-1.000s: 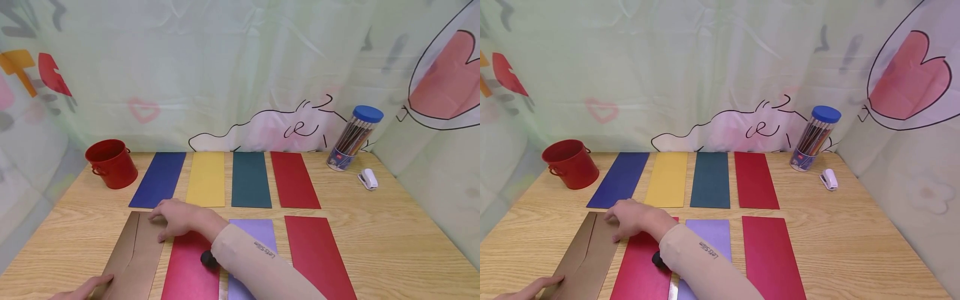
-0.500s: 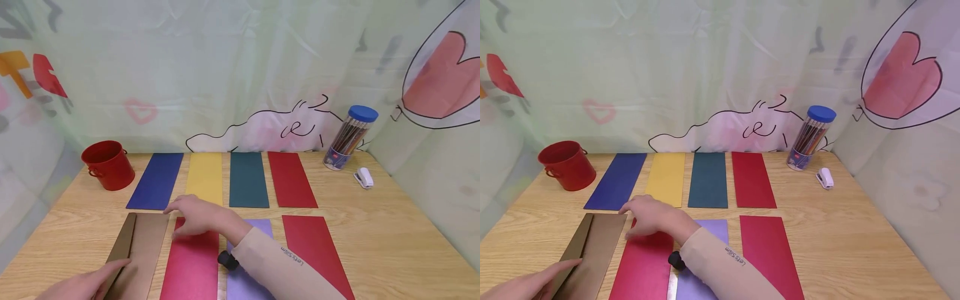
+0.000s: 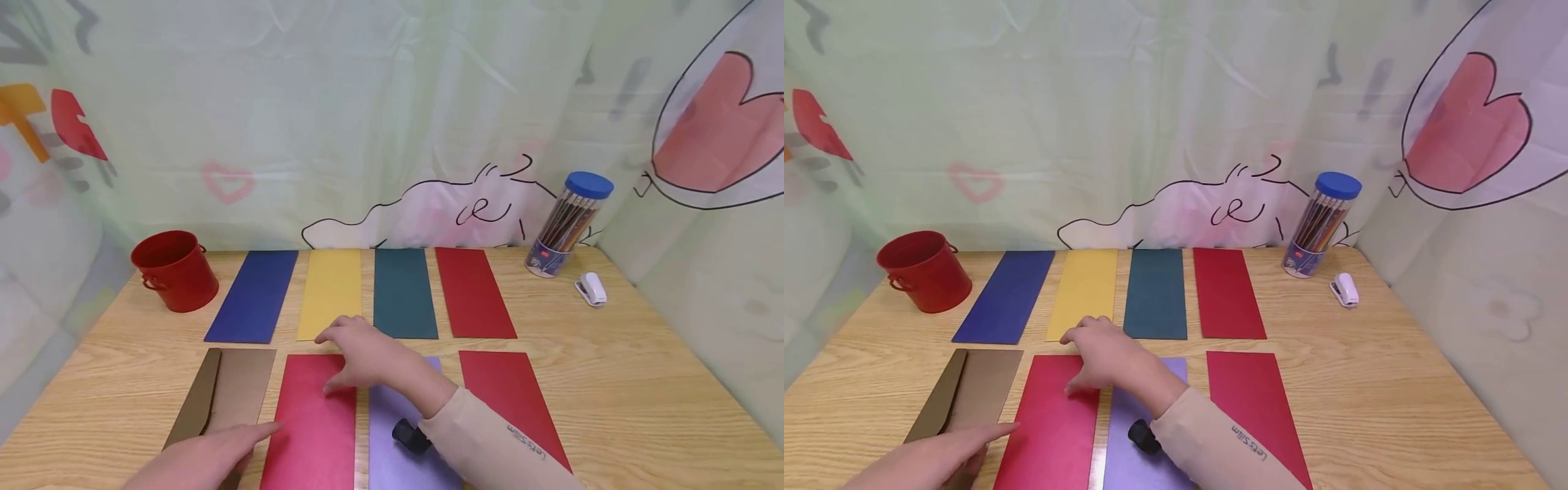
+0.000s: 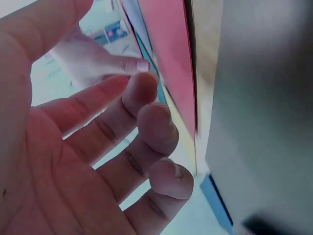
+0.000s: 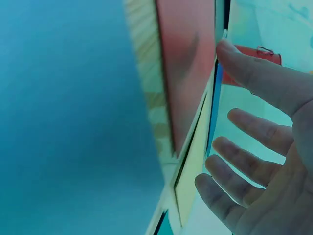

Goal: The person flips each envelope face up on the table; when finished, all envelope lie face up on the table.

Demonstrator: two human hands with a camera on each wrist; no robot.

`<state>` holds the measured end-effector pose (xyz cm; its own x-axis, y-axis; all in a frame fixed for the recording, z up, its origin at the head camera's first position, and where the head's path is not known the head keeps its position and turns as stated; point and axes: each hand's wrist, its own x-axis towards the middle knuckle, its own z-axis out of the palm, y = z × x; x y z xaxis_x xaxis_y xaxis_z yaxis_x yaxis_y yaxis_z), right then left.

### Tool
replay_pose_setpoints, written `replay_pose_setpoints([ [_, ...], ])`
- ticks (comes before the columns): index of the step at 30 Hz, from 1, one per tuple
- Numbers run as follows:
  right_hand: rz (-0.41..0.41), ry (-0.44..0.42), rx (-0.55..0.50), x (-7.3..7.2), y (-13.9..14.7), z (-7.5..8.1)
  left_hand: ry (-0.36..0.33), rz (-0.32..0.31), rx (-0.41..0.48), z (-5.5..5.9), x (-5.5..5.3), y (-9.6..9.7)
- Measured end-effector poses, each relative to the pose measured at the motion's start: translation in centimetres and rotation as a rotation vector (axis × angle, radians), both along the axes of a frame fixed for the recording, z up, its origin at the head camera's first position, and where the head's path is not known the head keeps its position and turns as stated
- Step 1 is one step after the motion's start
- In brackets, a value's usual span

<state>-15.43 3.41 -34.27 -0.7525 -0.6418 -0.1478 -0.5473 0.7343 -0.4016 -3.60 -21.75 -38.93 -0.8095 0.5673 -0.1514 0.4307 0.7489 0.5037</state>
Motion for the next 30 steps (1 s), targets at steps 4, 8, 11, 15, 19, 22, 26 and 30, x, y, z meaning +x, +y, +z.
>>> replay_pose_setpoints([
  [4,-0.015,0.016,0.023,0.2,0.5,-0.4,-0.119,0.010,-0.104,0.4,-0.1,1.1],
  [8,-0.034,0.023,0.049,0.3,0.8,-0.7,-0.092,-0.040,-0.107,-0.1,0.0,2.0],
  [11,-0.033,0.029,0.066,0.3,0.8,-0.8,-0.052,-0.087,-0.129,-0.6,0.1,2.4],
  [15,-0.009,0.044,0.070,0.3,0.9,-1.0,0.032,-0.139,-0.173,-1.2,0.4,2.7],
  [19,0.003,0.032,0.042,0.3,1.0,-1.2,0.059,-0.159,-0.188,-1.7,0.5,2.9],
  [22,0.004,0.022,0.024,0.3,1.2,-1.3,0.082,-0.178,-0.163,-2.2,0.5,3.0],
  [26,0.002,0.024,0.022,0.3,1.3,-1.3,0.129,-0.227,-0.075,-2.8,0.5,2.7],
  [30,-0.005,0.016,0.023,0.3,1.4,-1.2,0.240,-0.308,-0.014,-3.1,0.4,2.5],
])
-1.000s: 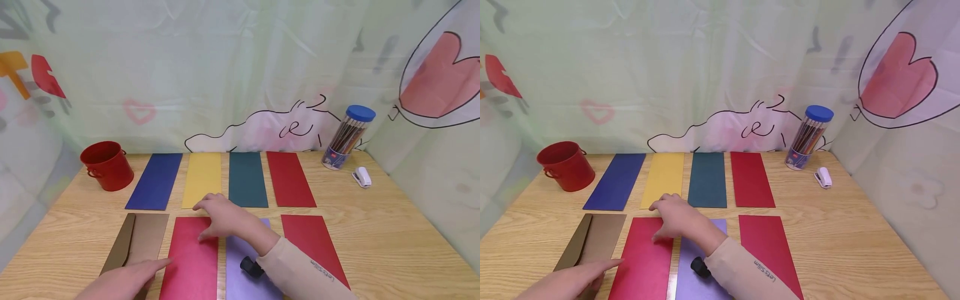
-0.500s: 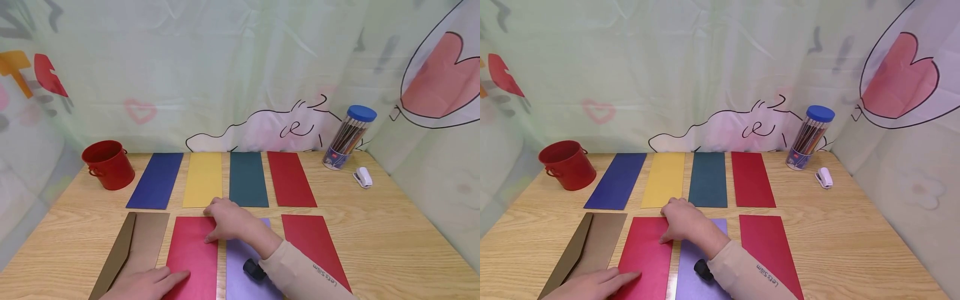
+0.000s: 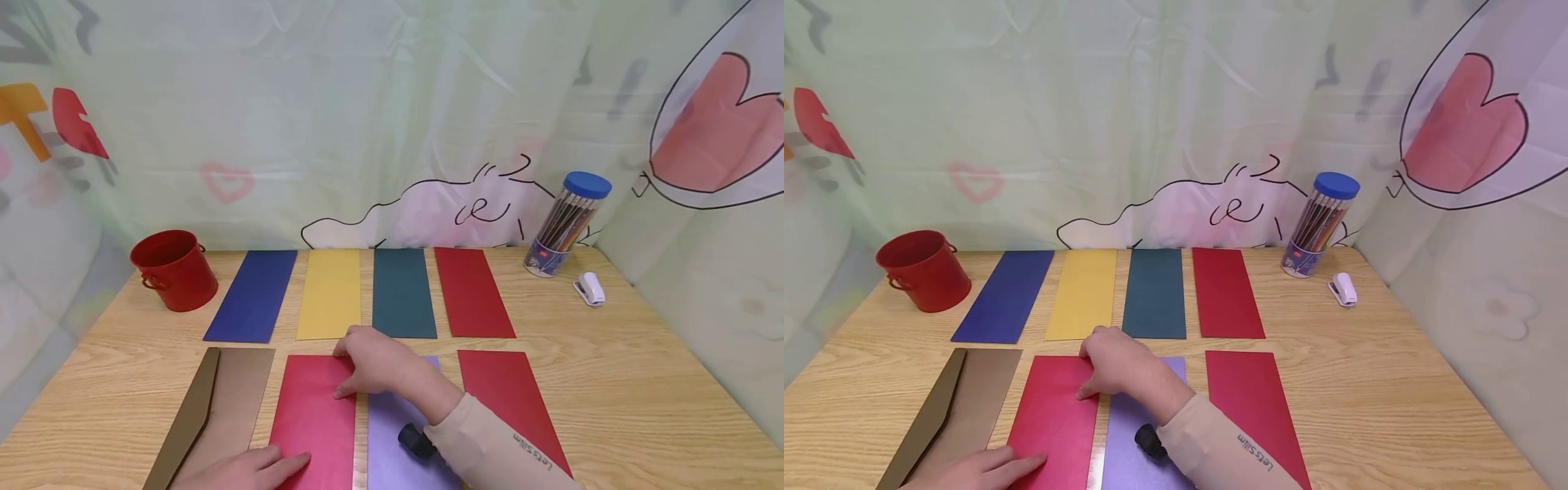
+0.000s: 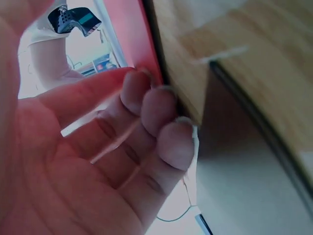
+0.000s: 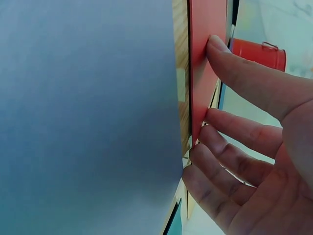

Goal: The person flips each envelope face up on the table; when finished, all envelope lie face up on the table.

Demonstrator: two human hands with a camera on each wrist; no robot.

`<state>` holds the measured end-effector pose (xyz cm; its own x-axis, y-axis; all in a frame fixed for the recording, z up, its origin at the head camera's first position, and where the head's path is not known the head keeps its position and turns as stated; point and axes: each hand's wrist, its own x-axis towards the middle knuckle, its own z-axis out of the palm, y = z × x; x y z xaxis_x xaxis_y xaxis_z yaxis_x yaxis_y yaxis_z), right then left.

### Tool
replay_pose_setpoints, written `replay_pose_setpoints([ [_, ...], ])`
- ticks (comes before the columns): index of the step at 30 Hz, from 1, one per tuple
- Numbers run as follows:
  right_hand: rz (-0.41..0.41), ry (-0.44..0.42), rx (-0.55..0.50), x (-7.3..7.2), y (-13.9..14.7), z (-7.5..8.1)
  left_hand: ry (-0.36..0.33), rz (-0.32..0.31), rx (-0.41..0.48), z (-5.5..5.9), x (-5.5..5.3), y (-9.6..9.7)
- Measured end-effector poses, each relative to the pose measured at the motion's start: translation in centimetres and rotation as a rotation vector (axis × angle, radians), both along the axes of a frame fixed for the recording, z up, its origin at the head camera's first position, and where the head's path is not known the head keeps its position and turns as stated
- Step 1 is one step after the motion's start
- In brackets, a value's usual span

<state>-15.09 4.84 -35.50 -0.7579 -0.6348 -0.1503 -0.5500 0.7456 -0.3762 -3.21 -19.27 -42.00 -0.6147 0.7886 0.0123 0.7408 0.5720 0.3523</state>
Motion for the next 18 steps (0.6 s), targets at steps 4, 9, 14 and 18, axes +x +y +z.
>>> replay_pose_setpoints([
  [4,-0.010,-0.012,-0.005,0.0,0.1,0.1,0.138,-0.075,0.035,0.4,0.0,0.1],
  [9,-0.010,-0.019,-0.017,0.0,0.2,0.1,0.251,-0.167,0.108,0.9,-0.5,-0.2],
  [14,-0.017,-0.038,-0.031,-0.1,0.4,0.1,0.373,-0.288,0.221,1.4,-1.1,-0.5],
  [18,-0.014,-0.055,-0.041,-0.3,0.5,0.0,0.366,-0.311,0.275,1.8,-0.9,-0.7],
])
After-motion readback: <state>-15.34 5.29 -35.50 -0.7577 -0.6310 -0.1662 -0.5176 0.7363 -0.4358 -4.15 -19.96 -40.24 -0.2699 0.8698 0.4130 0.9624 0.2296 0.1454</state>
